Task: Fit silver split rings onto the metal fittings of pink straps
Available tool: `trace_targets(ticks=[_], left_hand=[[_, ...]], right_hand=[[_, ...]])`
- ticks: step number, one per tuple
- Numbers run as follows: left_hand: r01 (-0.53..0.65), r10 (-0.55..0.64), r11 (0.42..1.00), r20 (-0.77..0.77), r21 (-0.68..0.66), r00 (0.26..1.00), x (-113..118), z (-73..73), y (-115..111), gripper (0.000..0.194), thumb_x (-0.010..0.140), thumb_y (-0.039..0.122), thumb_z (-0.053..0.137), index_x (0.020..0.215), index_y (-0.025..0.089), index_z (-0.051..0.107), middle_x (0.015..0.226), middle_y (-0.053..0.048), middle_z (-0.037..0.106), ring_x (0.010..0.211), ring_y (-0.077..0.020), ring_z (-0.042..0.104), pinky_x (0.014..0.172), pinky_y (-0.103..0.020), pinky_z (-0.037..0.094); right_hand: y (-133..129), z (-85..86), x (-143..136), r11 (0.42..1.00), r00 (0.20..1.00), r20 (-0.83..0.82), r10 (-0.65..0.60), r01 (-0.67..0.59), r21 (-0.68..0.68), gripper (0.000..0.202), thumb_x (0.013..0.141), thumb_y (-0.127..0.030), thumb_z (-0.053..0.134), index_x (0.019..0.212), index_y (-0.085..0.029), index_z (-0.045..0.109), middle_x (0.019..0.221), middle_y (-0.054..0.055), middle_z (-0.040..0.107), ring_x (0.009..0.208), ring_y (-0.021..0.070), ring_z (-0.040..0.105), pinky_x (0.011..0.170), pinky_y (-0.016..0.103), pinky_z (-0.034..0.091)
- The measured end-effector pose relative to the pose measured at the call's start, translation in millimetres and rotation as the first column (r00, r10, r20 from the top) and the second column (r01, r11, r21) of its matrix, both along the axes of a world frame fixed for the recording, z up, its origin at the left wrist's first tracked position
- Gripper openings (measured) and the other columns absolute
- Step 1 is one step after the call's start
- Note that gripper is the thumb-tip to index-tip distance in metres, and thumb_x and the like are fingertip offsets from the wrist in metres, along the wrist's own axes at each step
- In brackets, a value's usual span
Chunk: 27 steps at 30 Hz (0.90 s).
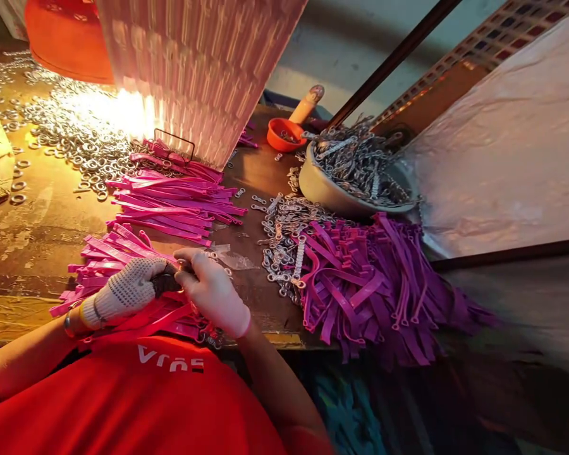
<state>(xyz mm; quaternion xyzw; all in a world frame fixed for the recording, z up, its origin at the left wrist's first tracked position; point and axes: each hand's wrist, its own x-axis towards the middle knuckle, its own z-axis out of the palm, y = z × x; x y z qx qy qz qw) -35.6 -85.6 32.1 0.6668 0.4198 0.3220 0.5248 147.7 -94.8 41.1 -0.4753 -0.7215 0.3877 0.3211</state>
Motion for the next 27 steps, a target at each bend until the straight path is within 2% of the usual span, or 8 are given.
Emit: trace_targets(ticks=[2, 4, 6, 8, 11, 17, 23, 27], left_hand=[[0.053, -0.023, 0.973, 0.133, -0.227, 0.991, -2, -4.4, -7, 0.013, 0.084, 0.024, 0.063, 0.076, 0.014, 0.069, 0.07, -0.004, 0.064, 0.061, -0.0136, 0.053, 0.057, -0.024, 0.039], [0.108, 0.044, 0.865, 0.289, -0.49, 0.956, -2, -12.5, -14, 0.028, 0.088, 0.038, 0.061, 0.076, 0.013, 0.065, 0.062, -0.002, 0.057, 0.051, -0.0102, 0.045, 0.047, -0.022, 0.032], [0.154, 0.145, 0.759, 0.395, -0.633, 0.907, 1, -19.8, -21, 0.036, 0.089, 0.046, 0.06, 0.077, 0.012, 0.065, 0.058, 0.0, 0.05, 0.044, -0.007, 0.035, 0.042, -0.02, 0.024], [0.153, 0.221, 0.75, 0.462, -0.643, 0.859, 6, -21.8, -25, 0.034, 0.085, 0.045, 0.066, 0.077, 0.012, 0.065, 0.058, 0.001, 0.05, 0.044, -0.0055, 0.035, 0.042, -0.018, 0.027], [0.082, 0.272, 0.804, 0.487, -0.589, 0.83, 10, -13.8, -28, 0.029, 0.079, 0.039, 0.076, 0.078, 0.013, 0.063, 0.064, 0.0, 0.055, 0.051, -0.006, 0.044, 0.049, -0.017, 0.037], [0.006, 0.23, 0.819, 0.338, -0.573, 0.912, 4, 1.5, -28, 0.037, 0.082, 0.049, 0.072, 0.078, 0.015, 0.06, 0.052, 0.004, 0.05, 0.037, -0.0052, 0.034, 0.035, -0.017, 0.023], [0.018, 0.211, 0.812, 0.322, -0.583, 0.923, -1, -2.6, -23, 0.035, 0.084, 0.047, 0.071, 0.078, 0.017, 0.056, 0.052, 0.003, 0.052, 0.037, -0.0059, 0.036, 0.035, -0.018, 0.024], [0.089, 0.241, 0.781, 0.43, -0.618, 0.87, 0, -11.9, -21, 0.034, 0.082, 0.044, 0.073, 0.076, 0.016, 0.054, 0.057, 0.003, 0.05, 0.042, -0.0056, 0.038, 0.039, -0.018, 0.027]], right_hand=[[-5, -1.3, -1, 1.0, 1.0, -0.008, -0.023, 0.023, 0.009, 0.03, 0.09, -0.022, 0.055, 0.12, -0.023, 0.061, 0.11, 0.003, 0.069, 0.098, 0.0178, 0.066, 0.092, 0.032, 0.051], [-11, -3.0, -2, 0.996, 0.997, -0.015, -0.081, 0.082, 0.041, 0.029, 0.091, -0.023, 0.054, 0.119, -0.023, 0.061, 0.107, 0.003, 0.069, 0.096, 0.0176, 0.065, 0.09, 0.031, 0.051], [-17, -5.7, -5, 0.987, 0.988, -0.038, -0.152, 0.153, 0.048, 0.028, 0.092, -0.025, 0.053, 0.118, -0.023, 0.061, 0.104, 0.003, 0.069, 0.093, 0.017, 0.065, 0.087, 0.03, 0.051], [-22, -9.1, -8, 0.98, 0.978, -0.075, -0.193, 0.195, 0.029, 0.027, 0.092, -0.027, 0.054, 0.117, -0.023, 0.061, 0.098, 0.002, 0.067, 0.087, 0.0163, 0.064, 0.082, 0.029, 0.052], [-27, -14.9, -11, 0.976, 0.972, -0.09, -0.215, 0.217, 0.013, 0.029, 0.091, -0.031, 0.058, 0.119, -0.024, 0.059, 0.091, 0.001, 0.064, 0.081, 0.017, 0.062, 0.077, 0.03, 0.052], [-29, -21.4, -16, 0.974, 0.963, -0.145, -0.226, 0.225, -0.024, 0.03, 0.093, -0.032, 0.055, 0.122, -0.024, 0.057, 0.1, 0.004, 0.065, 0.089, 0.018, 0.064, 0.085, 0.033, 0.054], [-26, -16.8, -19, 0.981, 0.959, -0.205, -0.194, 0.186, -0.06, 0.035, 0.09, -0.027, 0.055, 0.125, -0.024, 0.055, 0.103, 0.003, 0.066, 0.09, 0.0169, 0.064, 0.082, 0.031, 0.055], [-23, -13.3, -19, 0.986, 0.974, -0.159, -0.162, 0.165, 0.003, 0.032, 0.09, -0.024, 0.054, 0.121, -0.025, 0.06, 0.106, 0.003, 0.068, 0.093, 0.0166, 0.065, 0.088, 0.031, 0.053]])
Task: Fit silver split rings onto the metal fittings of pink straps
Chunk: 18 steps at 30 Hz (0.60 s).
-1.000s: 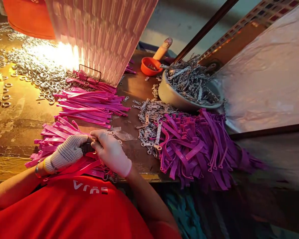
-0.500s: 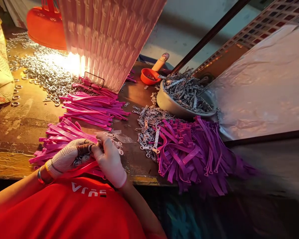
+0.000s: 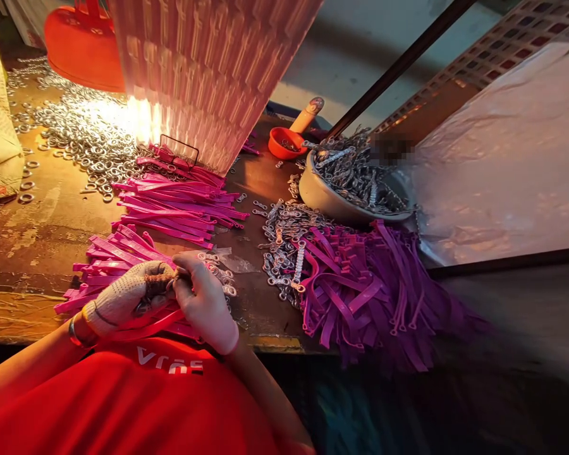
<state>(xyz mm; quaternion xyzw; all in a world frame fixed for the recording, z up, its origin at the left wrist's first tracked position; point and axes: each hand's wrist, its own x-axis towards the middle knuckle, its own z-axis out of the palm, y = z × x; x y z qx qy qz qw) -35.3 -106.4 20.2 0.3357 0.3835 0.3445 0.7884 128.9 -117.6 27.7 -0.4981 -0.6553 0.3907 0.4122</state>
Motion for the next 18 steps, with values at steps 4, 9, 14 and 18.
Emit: trace_targets(ticks=[4, 9, 14, 18], left_hand=[[-0.112, 0.112, 0.994, 0.028, -0.001, 0.993, 0, -3.0, -3, 0.033, 0.082, 0.044, 0.072, 0.079, 0.016, 0.055, 0.061, 0.003, 0.051, 0.046, -0.0064, 0.042, 0.043, -0.018, 0.031], [-0.007, 0.024, 0.993, -0.146, 0.116, 0.989, -5, 10.3, -5, 0.036, 0.089, 0.049, 0.065, 0.08, 0.016, 0.057, 0.057, 0.003, 0.049, 0.044, -0.0062, 0.037, 0.04, -0.018, 0.025], [0.088, -0.086, 0.996, -0.154, 0.006, 0.984, -2, 9.1, 2, 0.036, 0.086, 0.048, 0.066, 0.075, 0.016, 0.054, 0.058, 0.003, 0.047, 0.043, -0.0058, 0.035, 0.04, -0.018, 0.023], [0.089, -0.079, 0.996, -0.262, 0.027, 0.962, 0, 2.2, 3, 0.039, 0.089, 0.05, 0.058, 0.07, 0.017, 0.05, 0.052, 0.004, 0.043, 0.042, -0.0073, 0.034, 0.04, -0.02, 0.023]], right_hand=[[1, -1.2, -2, 0.993, 0.994, -0.044, -0.103, 0.1, -0.063, 0.029, 0.089, -0.028, 0.059, 0.118, -0.023, 0.062, 0.096, 0.0, 0.068, 0.083, 0.0147, 0.064, 0.08, 0.028, 0.053], [3, 1.1, 5, 0.989, 0.997, -0.046, -0.057, 0.05, -0.14, 0.031, 0.093, -0.032, 0.057, 0.121, -0.021, 0.062, 0.098, 0.001, 0.068, 0.083, 0.0147, 0.063, 0.077, 0.027, 0.052], [17, 0.8, 20, 0.976, 0.968, 0.143, 0.204, -0.213, 0.05, 0.036, 0.096, -0.023, 0.05, 0.132, -0.022, 0.055, 0.119, 0.007, 0.064, 0.106, 0.0179, 0.061, 0.093, 0.032, 0.048], [23, -2.8, 24, 0.924, 0.9, 0.338, 0.274, -0.344, 0.167, 0.022, 0.099, -0.024, 0.047, 0.111, -0.02, 0.065, 0.103, 0.007, 0.067, 0.097, 0.0193, 0.061, 0.087, 0.032, 0.046]])
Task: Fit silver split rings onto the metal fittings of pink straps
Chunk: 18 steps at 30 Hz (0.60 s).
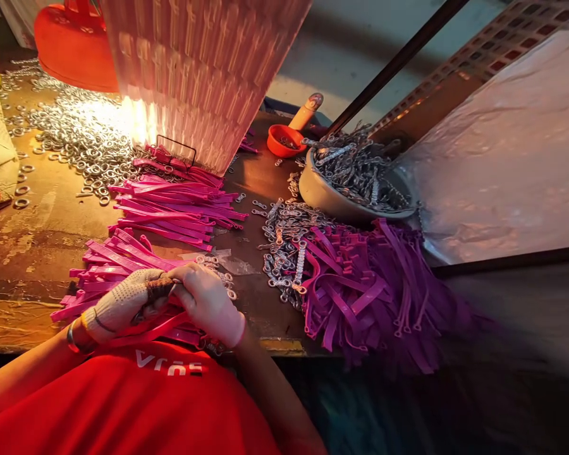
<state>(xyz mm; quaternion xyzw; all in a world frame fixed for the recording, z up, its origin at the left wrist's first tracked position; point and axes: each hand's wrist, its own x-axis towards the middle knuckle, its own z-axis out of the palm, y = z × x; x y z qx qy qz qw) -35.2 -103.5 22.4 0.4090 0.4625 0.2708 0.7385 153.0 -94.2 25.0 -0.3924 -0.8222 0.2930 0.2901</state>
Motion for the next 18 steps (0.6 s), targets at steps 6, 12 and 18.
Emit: trace_targets(ticks=[6, 12, 18], left_hand=[[0.092, 0.017, 0.901, -0.248, 0.423, 0.969, -4, 4.0, 5, 0.031, 0.088, 0.044, 0.065, 0.078, 0.015, 0.06, 0.071, -0.002, 0.06, 0.064, -0.0111, 0.049, 0.058, -0.021, 0.039], [0.007, -0.008, 0.999, 0.03, 0.037, 1.0, 8, 15.0, 13, 0.035, 0.092, 0.049, 0.053, 0.075, 0.02, 0.047, 0.056, 0.005, 0.042, 0.042, -0.0076, 0.031, 0.039, -0.02, 0.024], [0.082, -0.073, 0.987, -0.071, 0.137, 0.995, 25, 21.5, 54, 0.033, 0.089, 0.046, 0.053, 0.07, 0.02, 0.046, 0.052, 0.005, 0.04, 0.039, -0.0081, 0.03, 0.037, -0.021, 0.024]], right_hand=[[0, 4.6, 2, 0.995, 0.965, 0.248, -0.085, 0.068, 0.074, 0.023, 0.093, -0.019, 0.048, 0.075, -0.019, 0.062, 0.07, 0.002, 0.061, 0.067, 0.0159, 0.053, 0.066, 0.028, 0.036], [-2, 8.4, -9, 0.965, 0.955, 0.166, -0.247, 0.225, 0.138, 0.026, 0.095, -0.025, 0.043, 0.081, -0.018, 0.064, 0.077, 0.006, 0.064, 0.073, 0.0178, 0.057, 0.068, 0.028, 0.036], [5, 6.0, 7, 0.916, 0.923, 0.151, -0.354, 0.375, -0.142, 0.029, 0.099, -0.036, 0.048, 0.079, -0.021, 0.063, 0.066, 0.001, 0.063, 0.06, 0.0152, 0.055, 0.059, 0.026, 0.034]])
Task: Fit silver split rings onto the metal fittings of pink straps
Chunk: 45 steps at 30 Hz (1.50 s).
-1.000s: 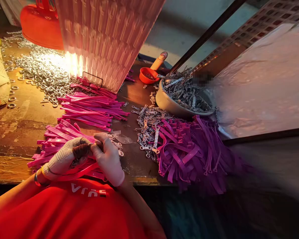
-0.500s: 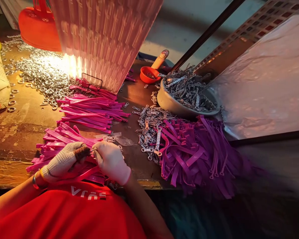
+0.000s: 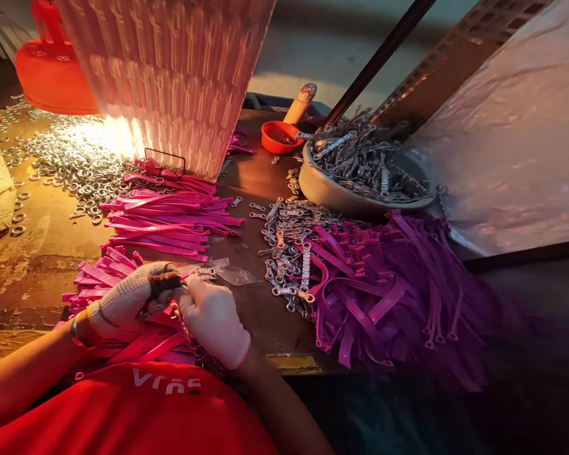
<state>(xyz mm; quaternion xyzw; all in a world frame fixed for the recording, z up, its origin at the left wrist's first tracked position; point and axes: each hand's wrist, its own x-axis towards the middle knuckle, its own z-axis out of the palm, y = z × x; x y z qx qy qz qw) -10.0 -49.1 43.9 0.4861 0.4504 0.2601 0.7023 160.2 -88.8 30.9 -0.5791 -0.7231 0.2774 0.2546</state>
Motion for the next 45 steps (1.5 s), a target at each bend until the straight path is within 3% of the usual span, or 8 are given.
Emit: trace_targets(ticks=[4, 8, 14, 19, 23, 30, 38, 45], left_hand=[[0.305, 0.017, 0.816, -0.546, 0.492, 0.837, 14, -26.7, 60, 0.018, 0.086, 0.03, 0.061, 0.079, 0.014, 0.066, 0.073, -0.006, 0.064, 0.066, -0.0162, 0.058, 0.06, -0.026, 0.045], [0.626, 0.025, 0.696, -0.883, 0.353, 0.47, 33, -59.3, 98, 0.023, 0.086, 0.027, 0.063, 0.097, 0.01, 0.073, 0.1, -0.017, 0.068, 0.082, -0.0246, 0.066, 0.071, -0.032, 0.049], [0.604, 0.061, 0.721, -0.899, 0.34, 0.434, 33, -70.0, 111, 0.021, 0.08, 0.013, 0.062, 0.099, 0.011, 0.07, 0.101, -0.014, 0.069, 0.088, -0.0245, 0.067, 0.075, -0.03, 0.049], [0.297, 0.069, 0.859, -0.668, 0.418, 0.741, 9, -38.7, 84, 0.014, 0.092, 0.024, 0.05, 0.089, 0.016, 0.061, 0.066, -0.003, 0.062, 0.055, -0.0145, 0.057, 0.051, -0.023, 0.042], [0.072, -0.028, 0.98, -0.231, 0.183, 0.973, -4, -4.8, 38, 0.03, 0.094, 0.047, 0.052, 0.086, 0.018, 0.056, 0.047, 0.005, 0.046, 0.035, -0.009, 0.036, 0.035, -0.02, 0.027], [-0.078, 0.076, 0.997, -0.113, -0.013, 0.991, -8, 11.0, -8, 0.039, 0.088, 0.055, 0.06, 0.077, 0.02, 0.047, 0.049, 0.006, 0.042, 0.036, -0.0069, 0.03, 0.034, -0.018, 0.023], [0.281, -0.057, 0.814, -0.411, 0.509, 0.91, -14, -10.2, -24, 0.011, 0.085, 0.024, 0.061, 0.081, 0.015, 0.066, 0.079, -0.004, 0.068, 0.068, -0.0139, 0.056, 0.063, -0.023, 0.042], [0.091, 0.035, 0.881, -0.255, 0.464, 0.966, -21, -15.5, -30, 0.022, 0.09, 0.029, 0.057, 0.082, 0.014, 0.071, 0.078, -0.005, 0.068, 0.069, -0.0157, 0.056, 0.062, -0.024, 0.042]], right_hand=[[17, -10.1, 20, 0.973, 0.977, -0.116, -0.176, 0.191, 0.13, 0.029, 0.102, -0.036, 0.044, 0.094, -0.021, 0.067, 0.084, 0.004, 0.071, 0.075, 0.0176, 0.063, 0.07, 0.026, 0.042], [26, -26.2, 32, 0.975, 0.954, -0.231, -0.193, 0.212, 0.06, 0.03, 0.103, -0.039, 0.044, 0.101, -0.022, 0.068, 0.095, 0.005, 0.073, 0.081, 0.0173, 0.066, 0.073, 0.026, 0.047], [25, -29.6, 37, 0.987, 0.955, -0.256, -0.151, 0.161, 0.019, 0.028, 0.102, -0.033, 0.045, 0.116, -0.02, 0.065, 0.101, 0.006, 0.074, 0.09, 0.0186, 0.068, 0.08, 0.027, 0.049], [27, -13.1, 31, 0.988, 0.973, -0.223, -0.056, 0.086, 0.13, 0.025, 0.101, -0.029, 0.047, 0.116, -0.022, 0.065, 0.1, 0.005, 0.074, 0.091, 0.0193, 0.067, 0.082, 0.029, 0.048], [29, -5.9, 16, 0.977, 0.99, -0.128, 0.05, -0.022, 0.211, 0.023, 0.102, -0.027, 0.046, 0.112, -0.022, 0.066, 0.105, 0.005, 0.074, 0.096, 0.0196, 0.066, 0.085, 0.029, 0.046], [13, 4.2, -3, 0.963, 0.967, 0.25, 0.055, -0.118, 0.244, 0.026, 0.1, -0.02, 0.045, 0.115, -0.018, 0.066, 0.094, 0.008, 0.073, 0.085, 0.0213, 0.066, 0.074, 0.03, 0.041], [-2, 9.3, -1, 0.933, 0.859, 0.484, 0.165, -0.295, 0.206, 0.018, 0.094, -0.016, 0.049, 0.103, -0.015, 0.065, 0.093, 0.011, 0.07, 0.085, 0.0244, 0.064, 0.073, 0.034, 0.039], [-9, 20.9, -7, 0.982, 0.899, 0.41, 0.15, -0.184, 0.044, 0.046, 0.093, -0.03, 0.061, 0.136, -0.017, 0.05, 0.108, 0.01, 0.073, 0.098, 0.0243, 0.068, 0.078, 0.03, 0.045]])
